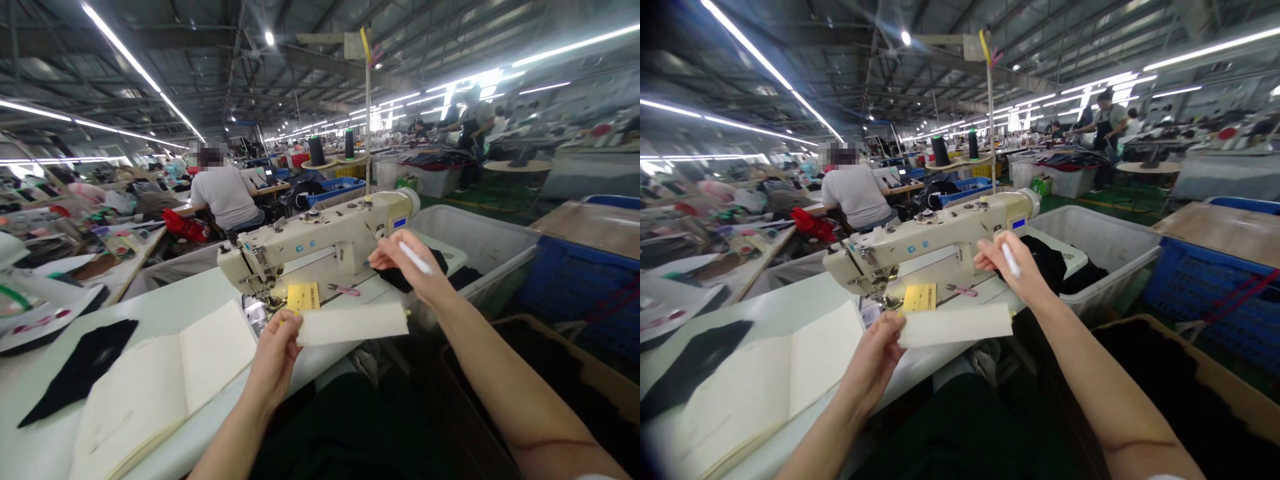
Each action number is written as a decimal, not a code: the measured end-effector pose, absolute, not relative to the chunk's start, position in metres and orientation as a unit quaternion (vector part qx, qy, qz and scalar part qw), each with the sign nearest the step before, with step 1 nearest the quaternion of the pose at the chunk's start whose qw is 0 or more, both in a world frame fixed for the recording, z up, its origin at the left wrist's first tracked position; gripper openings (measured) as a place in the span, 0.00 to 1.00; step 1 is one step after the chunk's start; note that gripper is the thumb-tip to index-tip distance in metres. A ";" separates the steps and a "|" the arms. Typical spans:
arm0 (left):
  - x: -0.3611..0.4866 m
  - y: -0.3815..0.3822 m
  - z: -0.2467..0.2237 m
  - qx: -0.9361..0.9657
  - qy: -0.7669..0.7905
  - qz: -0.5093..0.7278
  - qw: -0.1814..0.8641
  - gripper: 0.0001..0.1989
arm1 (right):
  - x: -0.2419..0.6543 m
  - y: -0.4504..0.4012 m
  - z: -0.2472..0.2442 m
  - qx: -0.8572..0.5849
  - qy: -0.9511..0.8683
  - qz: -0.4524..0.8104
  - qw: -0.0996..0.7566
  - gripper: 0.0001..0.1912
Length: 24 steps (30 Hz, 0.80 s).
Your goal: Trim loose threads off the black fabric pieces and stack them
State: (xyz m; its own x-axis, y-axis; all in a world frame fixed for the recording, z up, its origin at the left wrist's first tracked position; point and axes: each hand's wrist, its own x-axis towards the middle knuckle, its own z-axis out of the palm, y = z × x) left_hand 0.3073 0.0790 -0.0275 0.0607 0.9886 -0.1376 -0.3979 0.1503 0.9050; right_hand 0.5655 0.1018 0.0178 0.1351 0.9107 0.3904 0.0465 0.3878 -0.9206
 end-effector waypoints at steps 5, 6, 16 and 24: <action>0.290 0.083 -0.025 0.304 0.407 0.612 0.606 0.15 | 0.585 0.074 -0.018 -0.413 -0.472 0.356 0.693 0.21; 0.290 0.083 -0.026 0.298 0.408 0.619 0.602 0.15 | 0.582 0.068 -0.027 -0.413 -0.466 0.385 0.681 0.22; 0.287 0.077 -0.038 0.401 0.491 0.588 0.503 0.19 | 0.549 0.055 -0.060 -0.453 -0.412 0.409 0.677 0.21; 0.328 0.045 -0.018 0.850 0.334 0.407 0.011 0.24 | 0.523 0.047 -0.053 -0.453 -0.458 0.428 0.633 0.23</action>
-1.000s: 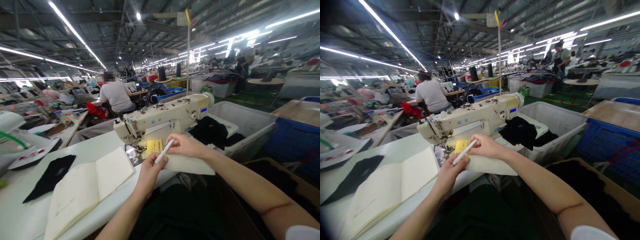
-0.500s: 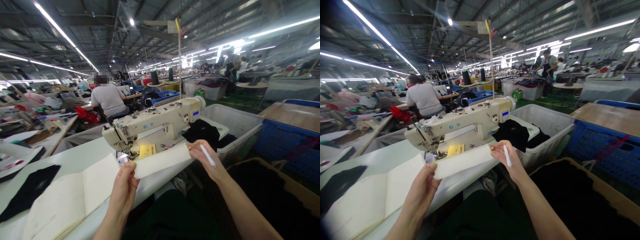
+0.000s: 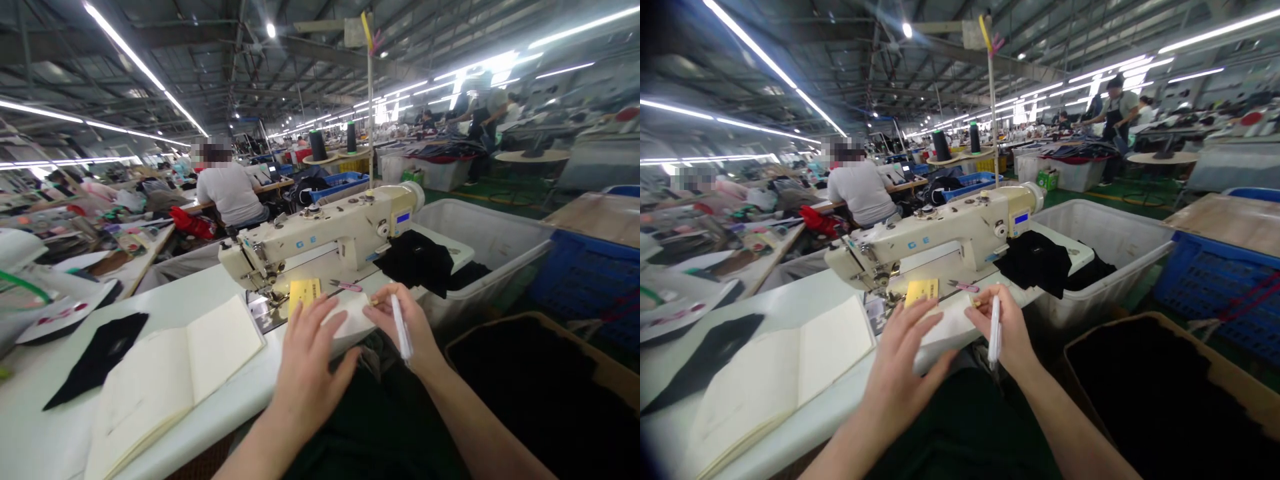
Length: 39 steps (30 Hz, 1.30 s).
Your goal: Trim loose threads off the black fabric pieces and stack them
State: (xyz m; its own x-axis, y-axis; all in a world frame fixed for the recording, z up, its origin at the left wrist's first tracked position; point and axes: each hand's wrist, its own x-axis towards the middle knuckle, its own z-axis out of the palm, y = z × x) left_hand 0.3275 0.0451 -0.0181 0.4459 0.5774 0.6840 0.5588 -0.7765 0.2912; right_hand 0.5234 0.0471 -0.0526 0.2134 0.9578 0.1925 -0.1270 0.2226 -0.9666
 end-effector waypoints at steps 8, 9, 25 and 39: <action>0.351 0.052 -0.027 0.841 0.287 0.454 0.060 0.13 | 0.504 0.034 -0.042 -0.356 -0.377 0.527 0.673 0.17; 0.350 0.052 -0.025 0.830 0.288 0.472 0.077 0.12 | 0.503 0.033 -0.041 -0.345 -0.374 0.529 0.679 0.16; 0.355 0.043 -0.024 0.766 0.344 0.540 0.057 0.09 | 0.483 0.037 -0.044 -0.337 -0.356 0.528 0.693 0.19; 0.354 0.046 -0.016 0.691 0.402 0.530 0.283 0.06 | 0.486 0.037 -0.049 -0.375 -0.497 0.378 0.685 0.09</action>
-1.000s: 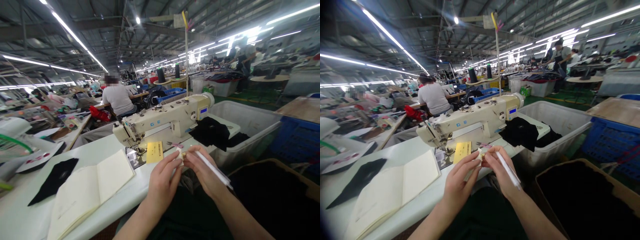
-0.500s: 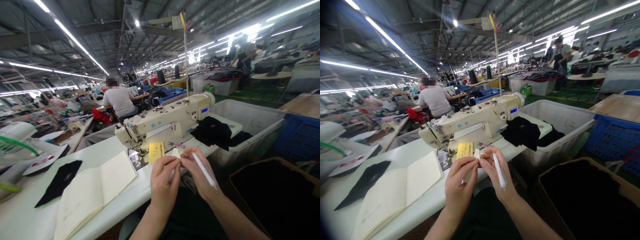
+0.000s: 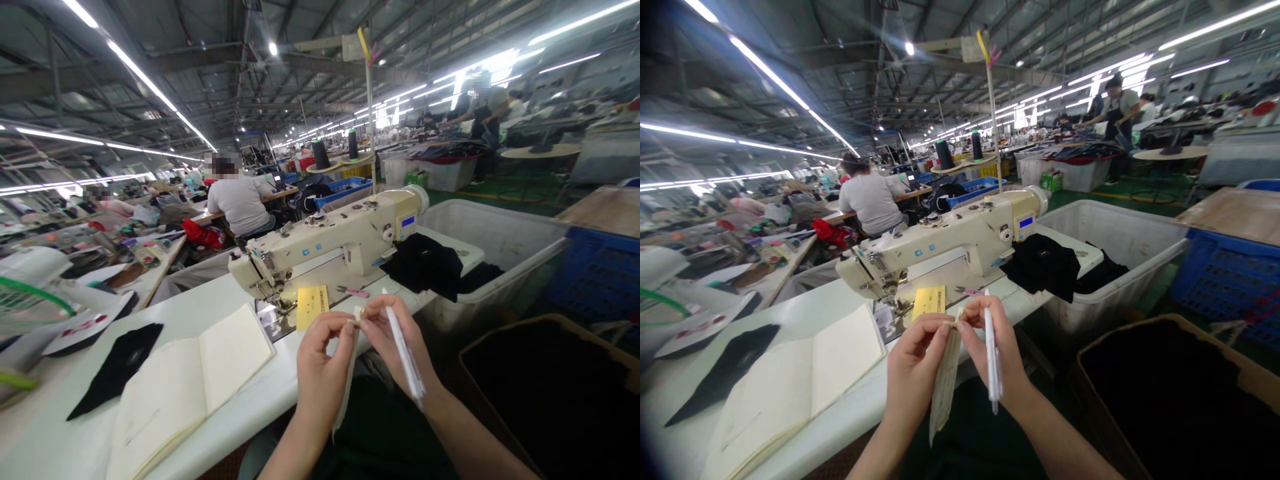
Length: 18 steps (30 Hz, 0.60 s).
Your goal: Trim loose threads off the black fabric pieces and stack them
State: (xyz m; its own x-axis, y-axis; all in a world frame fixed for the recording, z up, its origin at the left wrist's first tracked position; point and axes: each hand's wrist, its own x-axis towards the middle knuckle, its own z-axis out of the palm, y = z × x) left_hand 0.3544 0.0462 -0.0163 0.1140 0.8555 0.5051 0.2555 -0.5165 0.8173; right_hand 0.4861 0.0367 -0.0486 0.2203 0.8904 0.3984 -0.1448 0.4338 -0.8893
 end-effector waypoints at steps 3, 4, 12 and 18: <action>0.354 0.046 -0.015 0.679 0.410 0.519 0.317 0.06 | 0.487 0.037 -0.048 -0.380 -0.504 0.371 0.681 0.09; 0.354 0.046 -0.015 0.676 0.414 0.515 0.325 0.06 | 0.488 0.037 -0.047 -0.382 -0.504 0.370 0.681 0.09; 0.355 0.047 -0.016 0.663 0.426 0.504 0.353 0.07 | 0.488 0.038 -0.040 -0.393 -0.524 0.329 0.680 0.10; 0.355 0.045 -0.012 0.661 0.433 0.500 0.355 0.07 | 0.488 0.040 -0.043 -0.399 -0.531 0.323 0.674 0.13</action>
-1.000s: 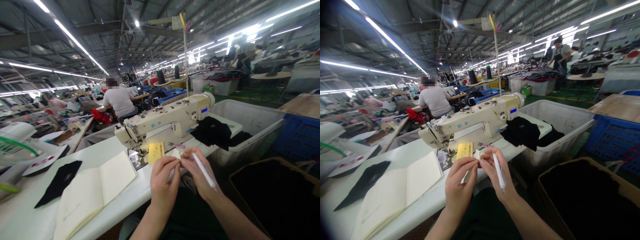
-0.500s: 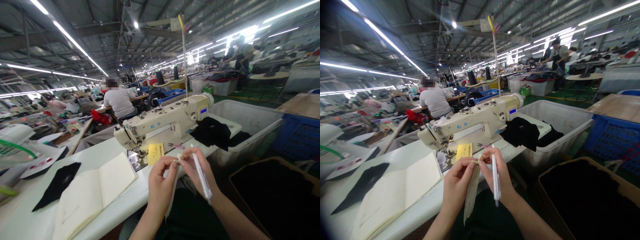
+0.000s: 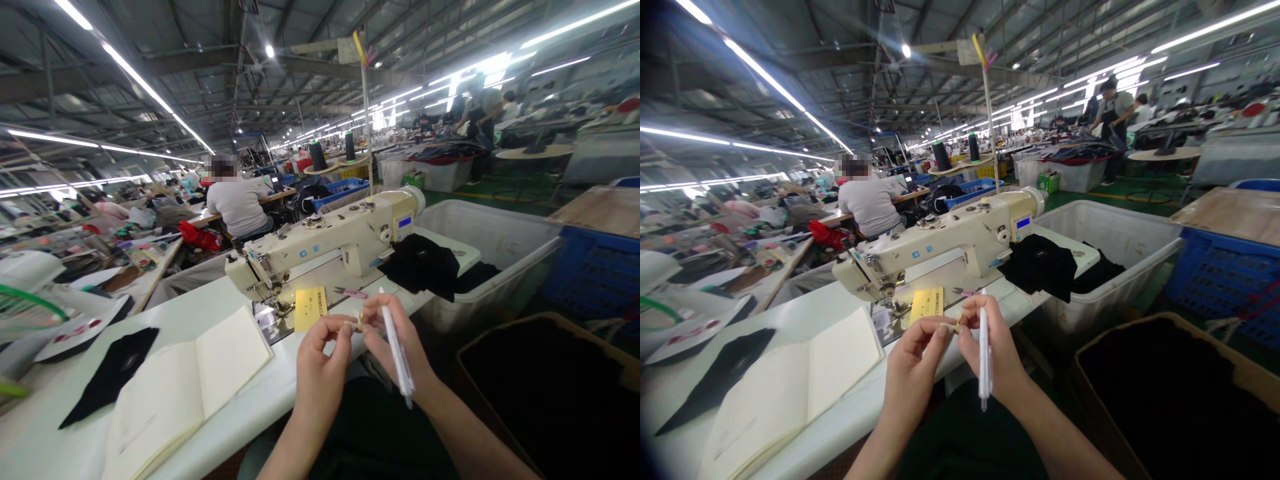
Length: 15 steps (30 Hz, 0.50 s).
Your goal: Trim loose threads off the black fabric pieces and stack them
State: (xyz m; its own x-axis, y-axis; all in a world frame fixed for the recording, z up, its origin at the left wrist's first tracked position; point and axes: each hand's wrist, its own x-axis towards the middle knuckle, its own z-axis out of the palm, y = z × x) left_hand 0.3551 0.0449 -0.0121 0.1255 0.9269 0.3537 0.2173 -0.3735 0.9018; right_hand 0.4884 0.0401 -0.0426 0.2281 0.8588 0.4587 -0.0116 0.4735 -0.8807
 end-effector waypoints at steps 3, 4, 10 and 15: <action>0.355 0.044 -0.009 0.661 0.437 0.495 0.355 0.07 | 0.489 0.040 -0.044 -0.399 -0.531 0.330 0.671 0.14; 0.355 0.044 -0.008 0.662 0.438 0.493 0.355 0.07 | 0.489 0.040 -0.045 -0.400 -0.531 0.332 0.669 0.14; 0.352 0.046 -0.009 0.661 0.439 0.496 0.354 0.08 | 0.491 0.042 -0.048 -0.403 -0.510 0.353 0.673 0.13; 0.351 0.045 -0.009 0.699 0.426 0.504 0.276 0.07 | 0.492 0.039 -0.045 -0.374 -0.496 0.414 0.665 0.16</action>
